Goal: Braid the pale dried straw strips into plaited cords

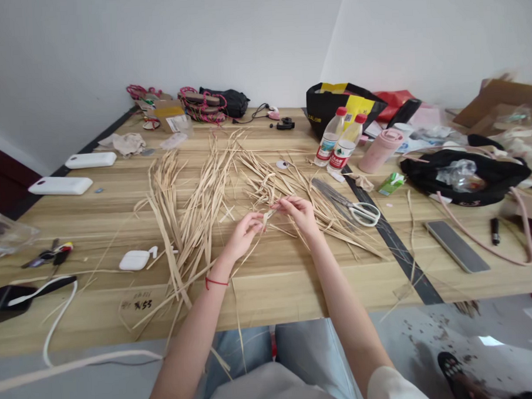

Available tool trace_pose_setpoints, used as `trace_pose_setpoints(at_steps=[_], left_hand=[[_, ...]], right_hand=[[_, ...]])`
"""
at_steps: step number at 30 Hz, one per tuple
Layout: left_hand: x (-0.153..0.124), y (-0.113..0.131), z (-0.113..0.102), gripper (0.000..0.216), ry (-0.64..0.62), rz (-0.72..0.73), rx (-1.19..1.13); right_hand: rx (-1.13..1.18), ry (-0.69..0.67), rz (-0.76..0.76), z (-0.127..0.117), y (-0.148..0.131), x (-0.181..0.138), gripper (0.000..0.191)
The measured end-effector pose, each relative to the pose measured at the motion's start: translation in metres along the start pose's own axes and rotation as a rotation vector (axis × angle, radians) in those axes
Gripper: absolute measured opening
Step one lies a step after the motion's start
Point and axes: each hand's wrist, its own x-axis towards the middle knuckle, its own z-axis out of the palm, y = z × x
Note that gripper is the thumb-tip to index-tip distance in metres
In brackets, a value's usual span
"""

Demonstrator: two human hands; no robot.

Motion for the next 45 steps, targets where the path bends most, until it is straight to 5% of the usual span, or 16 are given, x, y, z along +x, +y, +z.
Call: trace_pose_setpoints(at_steps=[9,17,21,32,45], left_hand=[[0.002,-0.005,0.011,0.024,0.153,0.174,0.188],[-0.01,0.012,0.022,0.027,0.455,0.295,0.829],[-0.012,0.013,0.025,0.038,0.402,0.359,0.86],[-0.016,0.015,0.024,0.017,0.242,0.557,1.119],[-0.013,0.016,0.021,0.008,0.338,0.388,0.801]], right_hand=[[0.028,0.049,-0.011,0.0,0.002,0.002,0.026],[0.038,0.077,-0.008,0.001,0.001,0.001,0.029],[0.008,0.092,-0.013,0.004,0.0,0.0,0.03],[0.054,0.076,-0.026,0.007,0.002,-0.001,0.027],[0.005,-0.038,-0.024,0.017,0.003,-0.005,0.032]])
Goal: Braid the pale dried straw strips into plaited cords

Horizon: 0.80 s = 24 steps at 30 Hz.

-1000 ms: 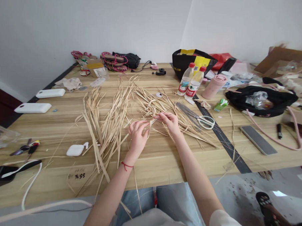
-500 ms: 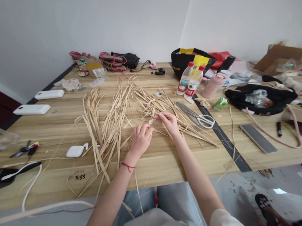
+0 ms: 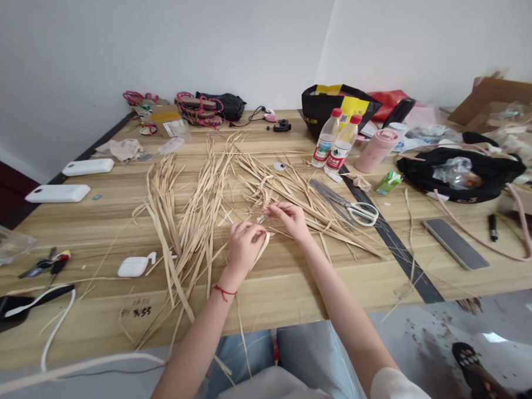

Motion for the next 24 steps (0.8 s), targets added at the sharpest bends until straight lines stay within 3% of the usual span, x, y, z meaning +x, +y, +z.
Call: trace_pose_setpoints(at_steps=[2,9,17,21,24], left_hand=[[0.0,-0.002,-0.001,0.012,-0.031,0.02,-0.032],[-0.005,-0.001,-0.005,0.011,-0.145,0.304,0.001],[0.004,0.011,-0.007,0.035,-0.397,0.354,0.0],[0.004,0.006,-0.011,0.042,-0.31,0.258,0.011],[0.005,-0.002,-0.013,0.033,-0.192,0.182,0.016]], right_hand=[[-0.003,-0.008,0.001,0.001,0.001,0.0,0.031],[0.011,0.01,-0.002,-0.001,0.002,0.0,0.029],[0.016,0.008,0.011,-0.005,0.005,0.004,0.034],[0.0,0.004,0.0,-0.008,0.003,0.003,0.031],[0.006,0.002,-0.006,-0.008,0.002,0.002,0.028]])
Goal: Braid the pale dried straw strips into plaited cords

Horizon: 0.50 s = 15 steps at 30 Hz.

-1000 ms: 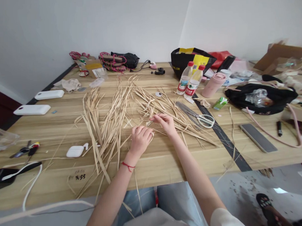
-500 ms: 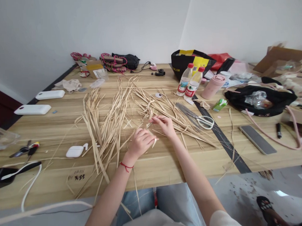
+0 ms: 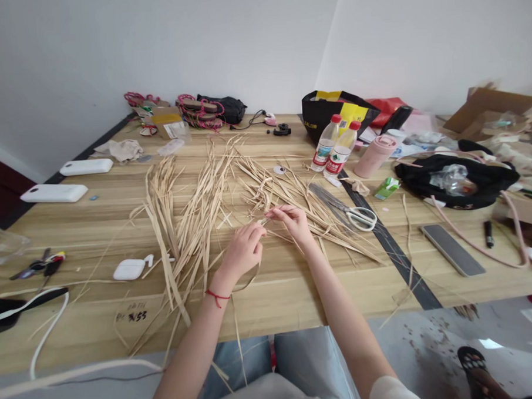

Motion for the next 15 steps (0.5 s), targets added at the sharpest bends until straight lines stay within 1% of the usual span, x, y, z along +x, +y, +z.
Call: trace_pose_setpoints(at_steps=[2,4,5,6,7,9,12,15], left_hand=[[0.001,-0.005,0.0,0.024,0.124,-0.095,-0.037],[0.002,-0.01,0.0,0.015,0.241,-0.228,-0.132],[0.002,-0.011,0.0,0.011,0.264,-0.294,-0.195],[0.002,-0.012,0.0,0.007,0.254,-0.349,-0.258],[0.002,-0.012,-0.001,0.004,0.21,-0.387,-0.311],[0.0,-0.011,-0.002,0.011,0.063,-0.404,-0.347],[-0.001,-0.006,-0.004,0.021,-0.136,-0.347,-0.237],[0.001,0.004,-0.006,0.012,-0.256,-0.294,-0.122]], right_hand=[[0.002,-0.003,-0.002,0.0,0.001,0.0,0.027],[-0.001,0.008,0.001,0.0,0.002,0.001,0.028],[-0.001,0.017,0.002,0.0,0.003,0.001,0.028],[0.0,0.031,0.001,0.0,0.003,0.002,0.029],[0.003,0.048,-0.001,0.0,0.004,0.002,0.029],[0.009,0.089,-0.008,0.0,0.005,0.003,0.029],[0.018,0.129,-0.012,0.001,0.006,0.004,0.028],[0.047,0.156,-0.028,0.0,0.007,0.004,0.025]])
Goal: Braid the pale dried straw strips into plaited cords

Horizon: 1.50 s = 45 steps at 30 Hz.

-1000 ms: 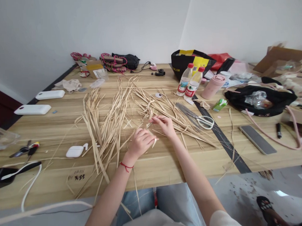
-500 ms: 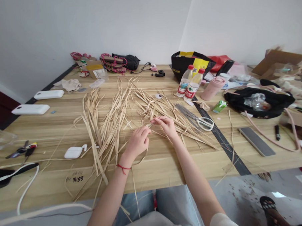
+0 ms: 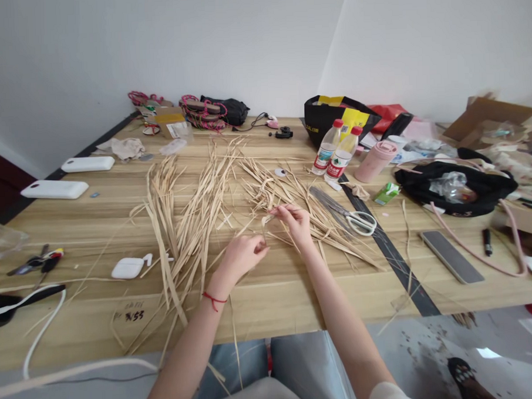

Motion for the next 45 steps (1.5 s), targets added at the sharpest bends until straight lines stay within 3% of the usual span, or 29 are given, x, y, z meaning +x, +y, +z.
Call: trace_pose_setpoints(at_steps=[6,10,15,19,22,26,30,34,37,40,42,45], left_hand=[[-0.008,0.027,-0.011,0.015,-0.179,-0.044,0.093],[-0.018,0.05,-0.023,0.007,-0.311,0.044,0.211],[-0.021,0.073,-0.027,0.008,-0.281,0.097,0.303],[-0.019,0.078,-0.029,0.024,-0.294,0.08,0.272],[-0.026,0.077,-0.038,0.039,-0.35,0.015,0.23],[-0.048,0.077,-0.051,0.046,-0.449,-0.233,0.23],[-0.076,0.063,-0.042,0.047,-0.404,-0.459,0.371],[-0.092,0.021,-0.017,0.056,-0.253,-0.532,0.471],[-0.085,-0.02,-0.012,0.062,-0.109,-0.461,0.416],[-0.065,-0.052,-0.025,0.061,-0.031,-0.347,0.308],[-0.051,-0.061,-0.038,0.068,-0.07,-0.287,0.194],[-0.035,-0.051,-0.057,0.084,-0.057,-0.197,0.015]], right_hand=[[0.061,0.073,-0.005,-0.001,0.001,0.002,0.021],[0.081,0.079,0.007,-0.001,0.0,0.002,0.02],[0.06,0.082,0.019,-0.001,-0.001,0.002,0.023],[0.11,0.093,0.016,-0.003,0.0,0.002,0.02],[0.13,0.075,0.024,-0.004,0.001,0.002,0.017],[0.113,0.071,0.021,-0.006,0.002,0.002,0.018],[0.107,0.061,0.011,-0.005,0.001,0.003,0.02],[0.053,0.031,0.017,-0.006,-0.002,0.003,0.026],[0.014,-0.038,0.03,-0.008,-0.008,0.002,0.024],[-0.077,-0.159,0.053,-0.012,-0.015,0.001,0.024],[-0.143,-0.252,0.068,-0.016,-0.019,0.001,0.026],[-0.2,-0.359,0.085,-0.019,-0.023,0.002,0.028]])
